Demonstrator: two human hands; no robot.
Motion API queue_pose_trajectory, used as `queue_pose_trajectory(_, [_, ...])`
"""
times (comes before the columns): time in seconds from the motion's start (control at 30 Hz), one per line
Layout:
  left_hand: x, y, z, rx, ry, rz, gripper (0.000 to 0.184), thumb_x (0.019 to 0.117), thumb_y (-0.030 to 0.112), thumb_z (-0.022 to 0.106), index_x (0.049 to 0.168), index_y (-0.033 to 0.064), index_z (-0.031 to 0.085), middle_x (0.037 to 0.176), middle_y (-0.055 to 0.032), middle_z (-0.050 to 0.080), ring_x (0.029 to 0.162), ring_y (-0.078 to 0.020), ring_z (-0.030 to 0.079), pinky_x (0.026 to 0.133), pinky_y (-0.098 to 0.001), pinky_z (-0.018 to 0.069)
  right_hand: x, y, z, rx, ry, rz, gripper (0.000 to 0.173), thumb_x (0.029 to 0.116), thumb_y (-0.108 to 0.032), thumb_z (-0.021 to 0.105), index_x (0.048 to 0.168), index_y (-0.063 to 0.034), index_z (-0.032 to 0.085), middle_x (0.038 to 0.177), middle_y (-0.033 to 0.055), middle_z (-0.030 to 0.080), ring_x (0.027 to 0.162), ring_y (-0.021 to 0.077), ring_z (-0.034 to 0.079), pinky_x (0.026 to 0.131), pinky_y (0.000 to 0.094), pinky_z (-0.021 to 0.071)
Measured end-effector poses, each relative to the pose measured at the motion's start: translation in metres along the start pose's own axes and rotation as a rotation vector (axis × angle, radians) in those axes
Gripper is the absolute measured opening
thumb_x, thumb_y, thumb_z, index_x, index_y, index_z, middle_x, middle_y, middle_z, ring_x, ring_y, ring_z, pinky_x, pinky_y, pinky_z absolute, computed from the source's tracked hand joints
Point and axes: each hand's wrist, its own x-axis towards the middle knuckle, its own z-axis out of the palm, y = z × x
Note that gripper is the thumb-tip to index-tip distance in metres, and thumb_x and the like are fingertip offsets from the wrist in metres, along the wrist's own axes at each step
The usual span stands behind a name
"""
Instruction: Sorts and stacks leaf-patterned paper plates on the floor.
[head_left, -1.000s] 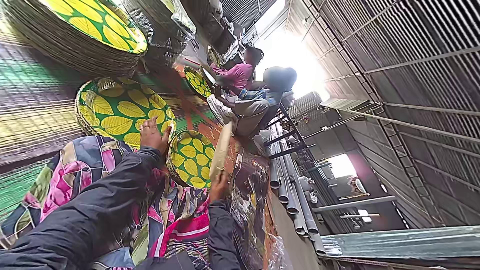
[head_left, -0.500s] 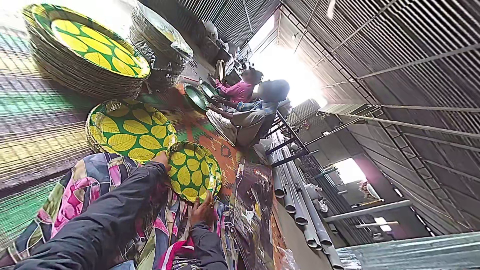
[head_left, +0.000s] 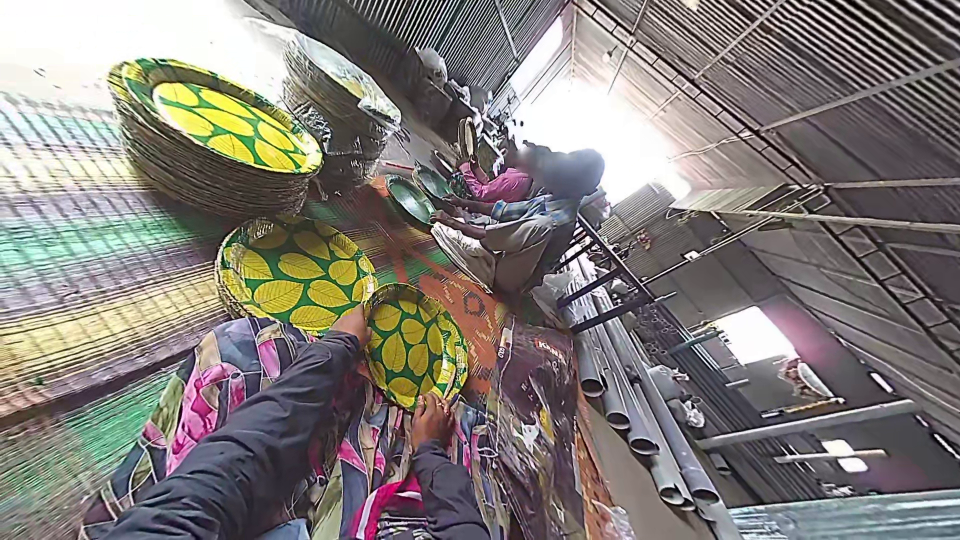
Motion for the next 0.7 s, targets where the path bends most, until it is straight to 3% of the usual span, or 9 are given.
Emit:
queue_pose_trajectory(0.23, [-0.0012, 0.0005, 0.0060, 0.081, -0.046, -0.044, 0.083, 0.1039, 0.028, 0.062, 0.164, 0.0004, 0.012, 0.144, -0.0332, 0.055, 0.137, -0.0471, 0.053, 0.115, -0.0592, 0.0404, -0.0017, -0.0006, -0.0018, 0.017, 0.031, -0.030, 0.038, 0.1085, -0.028, 0.046, 0.130, -0.0091, 0.071, 0.141, 0.0101, 0.065, 0.138, 0.0332, 0.054, 0.119, 0.0553, 0.0325])
queue_pose_trajectory(0.7, [-0.0021, 0.0013, 0.0056, 0.124, -0.070, -0.032, 0.083, 0.1046, 0.029, 0.061, 0.164, -0.0008, 0.010, 0.143, -0.0334, 0.055, 0.136, -0.0467, 0.054, 0.114, -0.0599, 0.0407, -0.0016, -0.0016, -0.0025, 0.004, 0.016, -0.025, 0.038, 0.1088, -0.026, 0.045, 0.130, -0.0095, 0.071, 0.142, 0.0091, 0.065, 0.139, 0.0322, 0.053, 0.120, 0.0547, 0.0319])
